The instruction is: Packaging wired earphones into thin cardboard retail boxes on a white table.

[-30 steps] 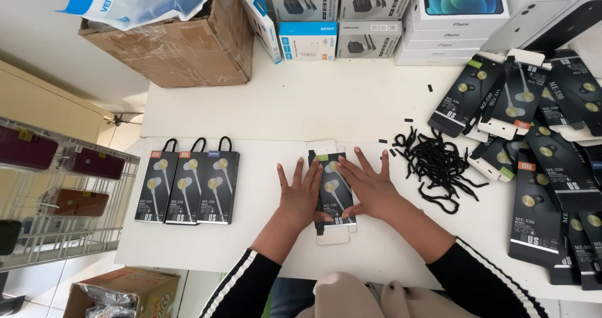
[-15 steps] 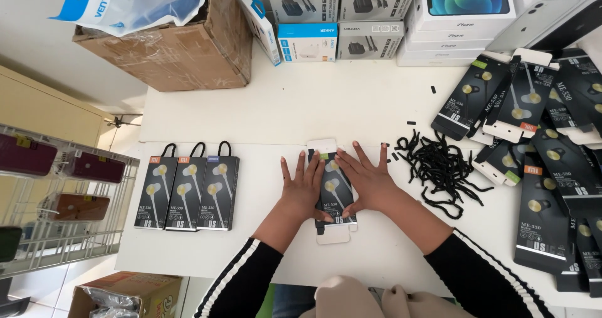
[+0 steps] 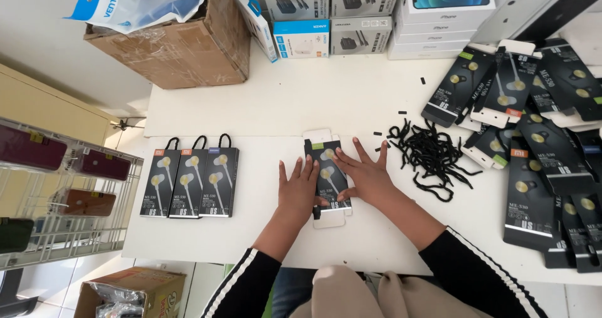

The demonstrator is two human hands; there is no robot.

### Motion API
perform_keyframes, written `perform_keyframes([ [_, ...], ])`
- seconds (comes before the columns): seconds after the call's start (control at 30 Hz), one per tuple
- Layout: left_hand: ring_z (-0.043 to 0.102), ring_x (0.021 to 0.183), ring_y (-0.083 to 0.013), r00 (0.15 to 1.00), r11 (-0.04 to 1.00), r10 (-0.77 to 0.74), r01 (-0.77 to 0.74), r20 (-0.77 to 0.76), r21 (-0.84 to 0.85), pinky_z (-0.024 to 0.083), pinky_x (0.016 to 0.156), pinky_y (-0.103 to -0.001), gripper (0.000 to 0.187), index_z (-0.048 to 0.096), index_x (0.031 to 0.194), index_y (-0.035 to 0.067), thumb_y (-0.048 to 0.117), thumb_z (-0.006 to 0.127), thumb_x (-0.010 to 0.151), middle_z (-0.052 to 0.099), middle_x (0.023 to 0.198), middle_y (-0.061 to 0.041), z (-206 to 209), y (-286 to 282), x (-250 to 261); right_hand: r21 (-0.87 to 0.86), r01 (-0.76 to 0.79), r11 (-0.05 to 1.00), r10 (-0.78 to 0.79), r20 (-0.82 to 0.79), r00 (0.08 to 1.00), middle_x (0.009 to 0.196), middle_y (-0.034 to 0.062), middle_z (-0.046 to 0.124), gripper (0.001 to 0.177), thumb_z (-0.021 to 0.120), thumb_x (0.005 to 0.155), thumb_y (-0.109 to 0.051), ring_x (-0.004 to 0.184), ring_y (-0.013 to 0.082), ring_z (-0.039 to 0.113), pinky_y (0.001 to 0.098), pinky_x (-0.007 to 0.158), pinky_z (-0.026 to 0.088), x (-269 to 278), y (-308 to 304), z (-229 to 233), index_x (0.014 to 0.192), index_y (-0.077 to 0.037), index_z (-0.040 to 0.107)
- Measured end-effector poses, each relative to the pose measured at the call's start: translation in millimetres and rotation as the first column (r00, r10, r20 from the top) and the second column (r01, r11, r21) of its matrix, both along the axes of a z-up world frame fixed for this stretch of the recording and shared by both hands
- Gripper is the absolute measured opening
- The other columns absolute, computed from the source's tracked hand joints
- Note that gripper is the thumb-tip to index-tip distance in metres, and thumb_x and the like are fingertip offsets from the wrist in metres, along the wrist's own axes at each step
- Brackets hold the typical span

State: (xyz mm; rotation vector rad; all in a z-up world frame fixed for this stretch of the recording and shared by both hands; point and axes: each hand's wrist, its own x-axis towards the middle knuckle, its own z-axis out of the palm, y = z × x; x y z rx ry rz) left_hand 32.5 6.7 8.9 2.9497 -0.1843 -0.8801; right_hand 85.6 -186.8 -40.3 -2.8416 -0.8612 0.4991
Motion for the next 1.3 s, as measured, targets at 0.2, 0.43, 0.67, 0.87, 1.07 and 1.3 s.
perform_keyframes([
  [0.2, 0.029, 0.154, -0.0238, 0.954, 0.980, 0.190, -0.168, 0.231, -0.111, 0.025, 0.124, -0.047, 0.066, 0.043, 0.156, 0.018, 0.056, 0.047, 0.102, 0.039, 0.164, -0.005, -66.2, -0.3, -43.7, 0.137, 0.085, 0.987, -0.110, 0.185, 0.976, 0.153, -0.0093, 0.053, 0.075, 0.048, 0.085, -0.076, 0.159, 0.0248, 0.016, 0.0789, 0.115, -0.017, -38.7, -7.2, -15.2, 0.146, -0.032, 0.055],
  [0.43, 0.043, 0.143, -0.0343, 0.808, 0.744, 0.565, -0.411, 0.168, -0.527, 0.047, 0.116, -0.043, 0.053, 0.050, 0.152, 0.017, 0.022, 0.063, 0.101, 0.038, 0.160, -0.013, -16.2, -23.6, -70.8, 0.278, 0.163, 0.947, -0.218, 0.179, 0.959, 0.158, -0.0052, 0.049, 0.061, 0.056, 0.097, -0.059, 0.157, 0.0294, 0.022, 0.0776, 0.116, -0.011, -59.1, -6.1, -39.0, 0.149, -0.028, 0.054],
  [0.67, 0.068, 0.094, -0.0176, 0.546, -0.033, 0.796, -0.393, -0.262, -0.919, 0.061, 0.078, -0.030, 0.054, 0.055, 0.146, 0.017, 0.014, 0.073, 0.095, 0.056, 0.132, -0.013, -1.3, -24.2, -67.7, 0.722, 0.549, 0.420, -0.310, -0.455, 0.835, 0.147, 0.0041, 0.057, 0.072, 0.077, 0.091, -0.031, 0.148, 0.0298, 0.039, 0.0622, 0.121, 0.011, -66.2, -2.3, -3.6, 0.154, -0.024, 0.044],
  [0.87, 0.063, 0.083, -0.0092, 0.467, -0.327, 0.814, -0.122, -0.345, -0.937, 0.059, 0.075, -0.020, 0.060, 0.044, 0.136, 0.012, -0.003, 0.077, 0.088, 0.045, 0.120, -0.003, -11.2, -54.1, -58.7, 0.619, 0.777, -0.110, 0.052, -0.777, 0.627, 0.104, 0.0148, 0.073, 0.064, 0.085, 0.073, 0.010, 0.094, 0.0242, 0.072, 0.0402, 0.082, 0.063, -64.6, 4.1, 14.1, 0.128, -0.005, 0.056],
  [1.07, 0.032, 0.145, -0.0434, 0.452, -0.105, 0.884, -0.062, -0.122, -0.993, 0.038, 0.114, -0.053, 0.059, 0.039, 0.144, 0.013, 0.006, 0.071, 0.095, 0.005, 0.167, -0.020, -0.7, -52.0, -57.7, 0.734, 0.654, -0.182, -0.088, -0.675, 0.733, 0.093, 0.0135, 0.072, 0.060, 0.084, 0.072, 0.012, 0.082, 0.0180, 0.071, 0.0325, 0.073, 0.062, -45.8, -10.9, 29.6, 0.123, -0.003, 0.056],
  [1.3, 0.056, 0.131, -0.0410, 0.522, 0.638, 0.591, 0.165, 0.615, -0.753, 0.034, 0.115, -0.057, 0.065, 0.057, 0.143, 0.005, 0.018, 0.085, 0.086, 0.063, 0.133, -0.018, 46.8, -19.4, -50.6, 0.816, 0.548, -0.186, -0.052, -0.565, 0.824, 0.092, 0.0135, 0.072, 0.056, 0.075, 0.083, 0.008, 0.084, 0.0147, 0.071, 0.0308, 0.079, 0.059, -22.3, -36.3, 43.7, 0.130, -0.007, 0.048],
])
